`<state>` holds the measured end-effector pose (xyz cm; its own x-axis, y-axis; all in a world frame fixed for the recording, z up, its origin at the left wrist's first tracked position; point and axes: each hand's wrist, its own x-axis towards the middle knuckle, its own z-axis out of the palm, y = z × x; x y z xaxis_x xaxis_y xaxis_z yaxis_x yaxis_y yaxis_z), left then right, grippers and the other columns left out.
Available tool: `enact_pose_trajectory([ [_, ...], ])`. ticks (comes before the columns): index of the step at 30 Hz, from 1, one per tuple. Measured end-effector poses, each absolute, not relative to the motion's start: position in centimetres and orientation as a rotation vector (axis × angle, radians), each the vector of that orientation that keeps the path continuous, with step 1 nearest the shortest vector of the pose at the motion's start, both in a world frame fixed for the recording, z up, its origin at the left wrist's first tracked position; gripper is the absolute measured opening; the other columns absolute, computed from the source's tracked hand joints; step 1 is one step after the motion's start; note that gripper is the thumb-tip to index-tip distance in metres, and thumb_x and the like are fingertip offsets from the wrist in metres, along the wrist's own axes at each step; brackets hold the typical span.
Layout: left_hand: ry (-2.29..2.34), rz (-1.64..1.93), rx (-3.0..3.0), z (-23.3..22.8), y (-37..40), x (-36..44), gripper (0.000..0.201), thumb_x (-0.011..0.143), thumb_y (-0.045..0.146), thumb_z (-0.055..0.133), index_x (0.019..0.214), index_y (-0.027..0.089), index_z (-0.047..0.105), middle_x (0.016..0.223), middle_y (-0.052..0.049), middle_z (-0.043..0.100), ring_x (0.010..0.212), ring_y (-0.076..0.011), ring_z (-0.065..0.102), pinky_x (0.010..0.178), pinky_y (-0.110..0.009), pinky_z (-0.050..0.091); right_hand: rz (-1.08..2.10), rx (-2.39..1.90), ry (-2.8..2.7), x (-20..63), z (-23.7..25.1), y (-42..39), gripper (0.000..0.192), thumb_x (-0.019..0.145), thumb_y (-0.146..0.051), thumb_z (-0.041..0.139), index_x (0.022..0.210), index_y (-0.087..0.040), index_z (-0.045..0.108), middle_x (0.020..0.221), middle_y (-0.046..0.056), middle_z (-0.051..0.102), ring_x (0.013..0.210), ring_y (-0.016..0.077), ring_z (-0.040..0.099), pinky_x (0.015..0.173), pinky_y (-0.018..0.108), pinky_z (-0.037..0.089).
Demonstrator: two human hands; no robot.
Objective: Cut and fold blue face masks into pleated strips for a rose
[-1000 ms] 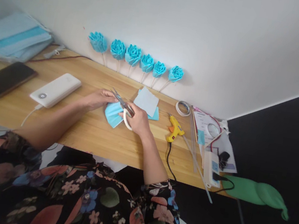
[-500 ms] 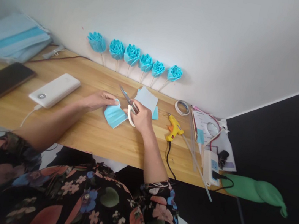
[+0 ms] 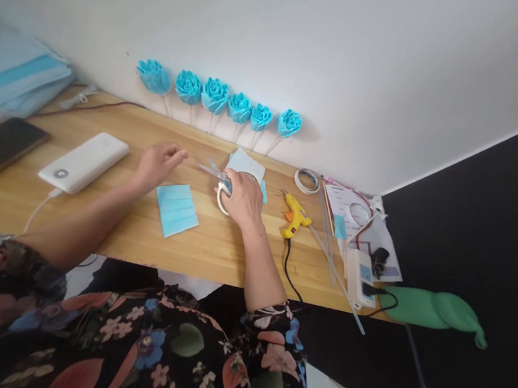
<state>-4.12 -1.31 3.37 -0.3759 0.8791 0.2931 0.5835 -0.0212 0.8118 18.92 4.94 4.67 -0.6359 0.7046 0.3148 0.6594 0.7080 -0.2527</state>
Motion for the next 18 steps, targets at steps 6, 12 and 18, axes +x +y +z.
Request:
enact_pose_trajectory([
  [6,1.750,1.433,1.792,3.24,-0.98,-4.16,0.021,0.084,0.038,0.069,0.097,0.022,0.076,0.112,-0.008,0.070,0.113,-0.0271,0.058,0.103,-0.041,0.039,0.098,-0.950,-2.654,18.46,4.31,4.53,0.041,0.090,-0.030,0.063,0.130,-0.020,0.063,0.108,0.011,0.072,0.104,0.0292,0.060,0.092,0.039,0.043],
  [12,1.609,1.307,1.892,3.22,-1.07,-3.88,0.014,0.080,0.035,0.076,0.087,0.024,0.080,0.110,-0.010,0.071,0.107,-0.0280,0.061,0.101,-0.045,0.039,0.046,-0.844,-2.728,18.27,4.07,4.21,0.042,0.090,-0.032,0.063,0.131,-0.020,0.062,0.109,0.012,0.070,0.105,0.0298,0.060,0.091,0.040,0.042],
  [18,1.645,1.177,1.966,3.21,-1.09,-3.92,0.020,0.083,0.037,0.071,0.071,0.021,0.072,0.092,-0.008,0.071,0.091,-0.0239,0.061,0.093,-0.039,0.039,0.023,-0.751,-2.773,18.13,3.95,4.06,0.045,0.090,-0.027,0.061,0.134,-0.018,0.060,0.112,0.013,0.070,0.108,0.0297,0.059,0.094,0.040,0.041],
])
